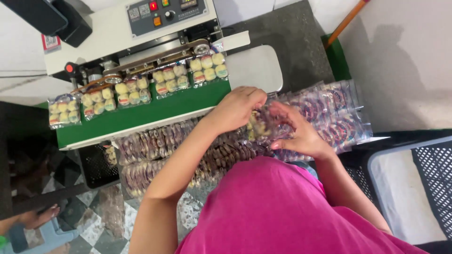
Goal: Placing small plastic bags of snacks onto a heat sealing machine's conveyor belt for packaging.
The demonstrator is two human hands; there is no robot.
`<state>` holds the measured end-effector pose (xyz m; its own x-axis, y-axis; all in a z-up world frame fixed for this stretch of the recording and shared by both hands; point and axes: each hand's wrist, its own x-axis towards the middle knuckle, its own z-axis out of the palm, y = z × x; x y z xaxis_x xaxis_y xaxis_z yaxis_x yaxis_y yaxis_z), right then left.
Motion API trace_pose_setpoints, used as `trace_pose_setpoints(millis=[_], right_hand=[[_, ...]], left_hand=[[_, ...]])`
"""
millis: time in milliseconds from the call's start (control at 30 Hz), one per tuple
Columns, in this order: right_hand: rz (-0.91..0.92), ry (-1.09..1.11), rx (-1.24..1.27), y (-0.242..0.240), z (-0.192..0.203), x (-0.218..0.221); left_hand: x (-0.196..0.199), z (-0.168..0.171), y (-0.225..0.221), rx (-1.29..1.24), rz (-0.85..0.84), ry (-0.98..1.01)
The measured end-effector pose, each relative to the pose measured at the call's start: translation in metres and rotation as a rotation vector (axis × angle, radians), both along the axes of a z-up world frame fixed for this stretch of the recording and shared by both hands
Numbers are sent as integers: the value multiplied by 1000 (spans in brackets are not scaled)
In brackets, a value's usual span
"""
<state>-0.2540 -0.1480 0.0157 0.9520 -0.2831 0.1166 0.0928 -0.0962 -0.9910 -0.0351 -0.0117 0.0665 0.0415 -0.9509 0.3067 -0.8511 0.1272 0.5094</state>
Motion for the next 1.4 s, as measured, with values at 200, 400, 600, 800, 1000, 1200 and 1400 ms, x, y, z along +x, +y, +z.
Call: trace_pose_setpoints(millis=[200,400,600,800,1000,1200,1400], right_hand=[[-619,-144,199,7,-2,57],[-557,-161,610,-2,3,109],[-508,-333,119,1,15,114],[-395,-330,-105,9,54,122],[-379,-332,-280,-12,24,137],[-493,-417,-808,-39,-4,164],[-523,37,-166,-73,-52,229]], left_hand=[[-13,15,2,-350,467,624],[-29,7,7,-558,739,1329],[2,-31,21,-839,864,1322],[-3,5,41,-655,765,625],[27,-24,43,-546,763,325],[48,-58,25,-556,899,252],[106,-116,-32,-630,1026,1161]])
